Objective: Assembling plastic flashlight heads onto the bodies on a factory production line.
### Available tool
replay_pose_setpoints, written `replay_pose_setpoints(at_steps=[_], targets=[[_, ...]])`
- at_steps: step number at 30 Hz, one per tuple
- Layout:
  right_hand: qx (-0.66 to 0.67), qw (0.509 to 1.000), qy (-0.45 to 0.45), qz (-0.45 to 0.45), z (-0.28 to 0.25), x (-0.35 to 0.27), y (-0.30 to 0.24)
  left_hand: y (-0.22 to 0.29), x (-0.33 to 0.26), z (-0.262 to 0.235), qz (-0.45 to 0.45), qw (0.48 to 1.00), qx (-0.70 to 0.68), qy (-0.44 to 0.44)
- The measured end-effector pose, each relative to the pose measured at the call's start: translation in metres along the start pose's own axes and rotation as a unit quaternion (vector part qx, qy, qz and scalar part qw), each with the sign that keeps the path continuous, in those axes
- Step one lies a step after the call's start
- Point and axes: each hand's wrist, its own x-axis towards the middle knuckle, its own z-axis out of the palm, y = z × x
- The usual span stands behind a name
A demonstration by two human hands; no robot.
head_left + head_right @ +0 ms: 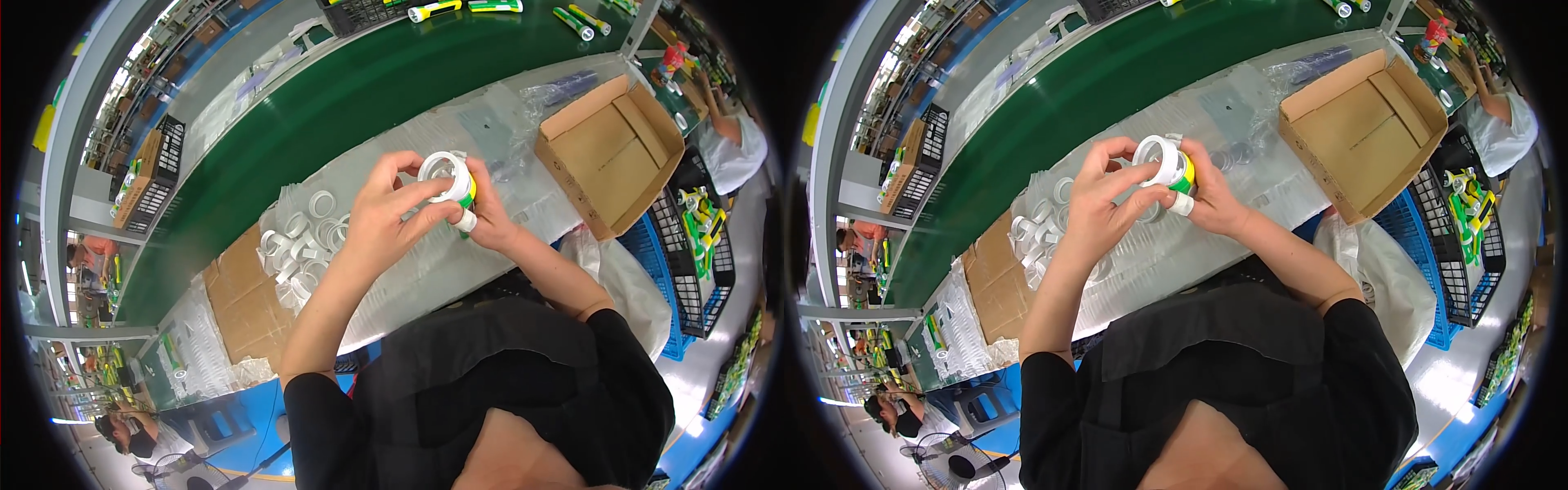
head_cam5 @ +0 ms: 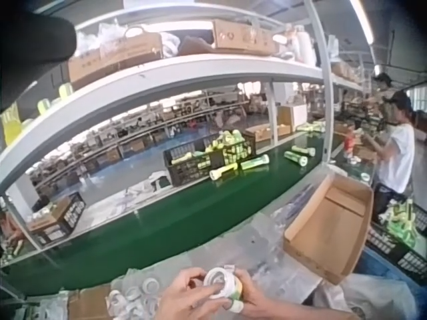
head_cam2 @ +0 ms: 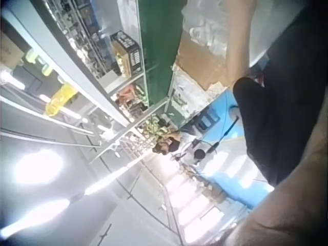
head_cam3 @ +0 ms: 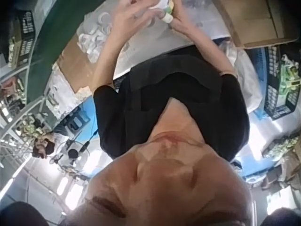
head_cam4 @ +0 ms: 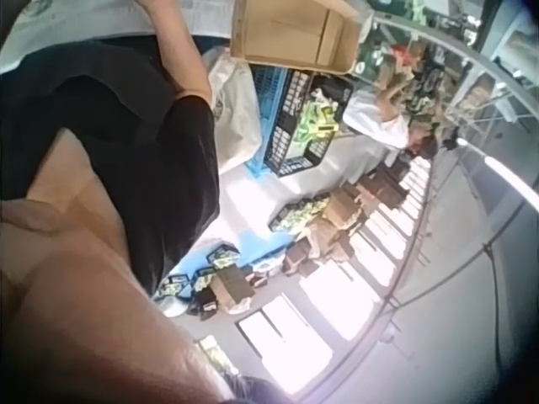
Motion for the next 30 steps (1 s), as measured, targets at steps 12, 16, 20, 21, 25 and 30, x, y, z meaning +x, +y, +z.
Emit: replay_pose_setpoints(at_steps=[12,16,20,21,25,30], targets=[[-0.281,0.937,-0.168,-0.121,-0.056,0.042,-0.076,0.010,0.002,-0.002,0.002,0.998,-0.004,-0.057],[-0.366,0.901,-0.228,-0.049,-0.065,0.057,-0.113,0.009,0.007,0.015,0.051,0.998,0.029,-0.023],[-0.396,0.845,-0.359,0.001,-0.058,0.079,-0.142,0.010,0.001,0.040,0.009,1.000,-0.007,-0.012],[-0.408,0.827,-0.386,0.020,-0.059,0.082,-0.144,0.008,-0.001,0.046,-0.002,1.000,-0.026,-0.001],[-0.431,0.784,-0.443,0.053,-0.063,0.092,-0.146,0.006,-0.001,0.056,-0.001,0.997,-0.067,0.030],[-0.444,0.771,-0.449,0.078,-0.063,0.101,-0.137,0.004,0.002,0.056,0.008,0.998,-0.055,0.030]])
